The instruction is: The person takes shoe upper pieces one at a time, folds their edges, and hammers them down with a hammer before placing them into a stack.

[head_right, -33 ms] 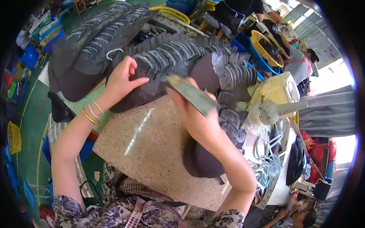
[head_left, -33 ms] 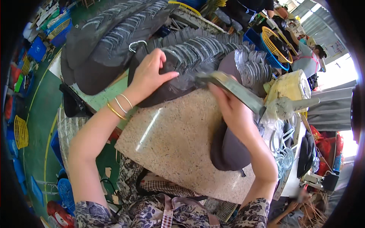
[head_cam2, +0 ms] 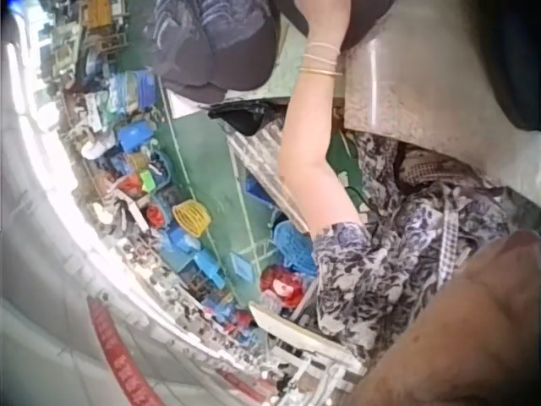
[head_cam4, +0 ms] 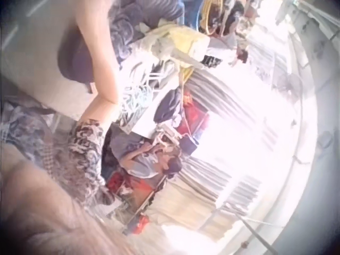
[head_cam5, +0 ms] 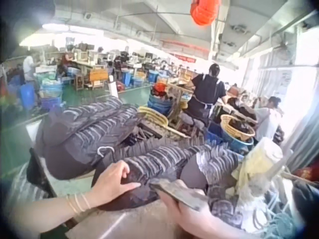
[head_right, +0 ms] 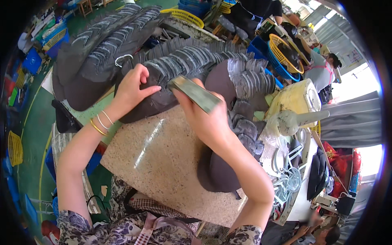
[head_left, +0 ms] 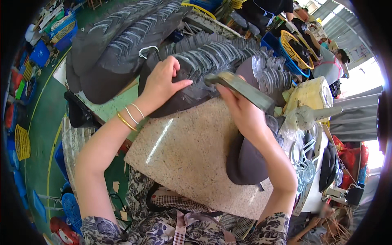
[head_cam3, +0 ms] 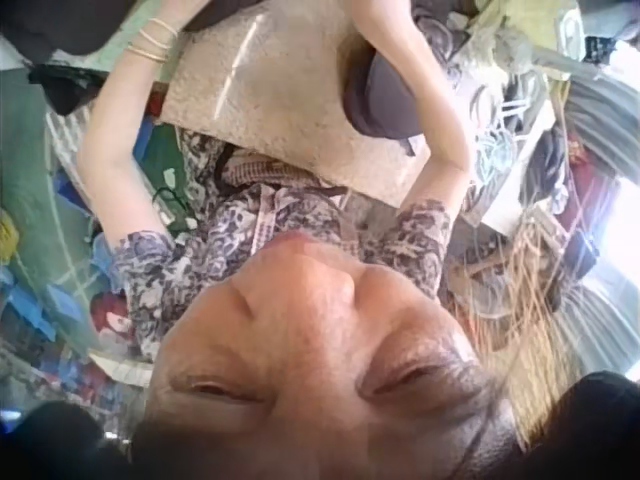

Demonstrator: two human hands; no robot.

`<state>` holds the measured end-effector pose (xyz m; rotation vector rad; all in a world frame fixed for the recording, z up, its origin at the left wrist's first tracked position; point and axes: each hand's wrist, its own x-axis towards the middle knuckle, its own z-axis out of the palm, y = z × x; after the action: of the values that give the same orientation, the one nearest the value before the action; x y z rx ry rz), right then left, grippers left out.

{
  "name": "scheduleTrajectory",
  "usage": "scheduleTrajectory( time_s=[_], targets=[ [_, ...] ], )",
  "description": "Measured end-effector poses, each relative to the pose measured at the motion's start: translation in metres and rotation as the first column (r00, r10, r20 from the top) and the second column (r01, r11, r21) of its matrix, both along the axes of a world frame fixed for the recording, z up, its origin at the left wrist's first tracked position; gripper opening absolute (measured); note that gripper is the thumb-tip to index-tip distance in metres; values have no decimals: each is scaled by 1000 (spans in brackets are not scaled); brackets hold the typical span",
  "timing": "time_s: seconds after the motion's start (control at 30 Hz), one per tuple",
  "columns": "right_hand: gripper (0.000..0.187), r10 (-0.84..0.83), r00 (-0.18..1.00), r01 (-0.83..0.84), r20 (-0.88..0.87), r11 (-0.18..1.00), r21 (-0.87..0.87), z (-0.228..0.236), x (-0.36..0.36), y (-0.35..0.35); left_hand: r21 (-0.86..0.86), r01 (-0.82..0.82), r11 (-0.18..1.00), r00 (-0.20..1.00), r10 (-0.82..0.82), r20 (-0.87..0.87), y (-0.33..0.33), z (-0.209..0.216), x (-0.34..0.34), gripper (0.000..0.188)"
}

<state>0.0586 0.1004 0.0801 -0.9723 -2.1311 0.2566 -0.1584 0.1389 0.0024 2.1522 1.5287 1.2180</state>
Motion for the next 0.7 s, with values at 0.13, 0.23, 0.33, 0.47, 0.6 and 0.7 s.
scheduleTrajectory(
  time_s=[0.13,0.23,0.33,0.47,0.6,0.7],
  targets=[
    [22,-126,943,127,309,992,19,-27,-17,41,-32,-26,999,997,23,-68,-1,17,8,36],
    [24,-81,958,82,276,997,7,-26,-20,43,-20,46,999,960,-50,-276,6,30,8,30],
    [23,-112,942,122,315,992,-14,-21,-26,39,-119,205,972,951,-227,-212,24,41,-8,29],
    [24,-87,939,96,333,995,-10,-11,-26,44,-111,337,935,930,-349,-115,31,47,-14,29],
    [26,-78,892,117,445,991,-62,-3,-37,48,-395,302,868,940,-339,-26,32,77,-40,26],
    [27,-90,865,152,494,985,-86,-3,-41,44,-374,360,855,933,-332,139,32,102,-86,15]
  ],
)
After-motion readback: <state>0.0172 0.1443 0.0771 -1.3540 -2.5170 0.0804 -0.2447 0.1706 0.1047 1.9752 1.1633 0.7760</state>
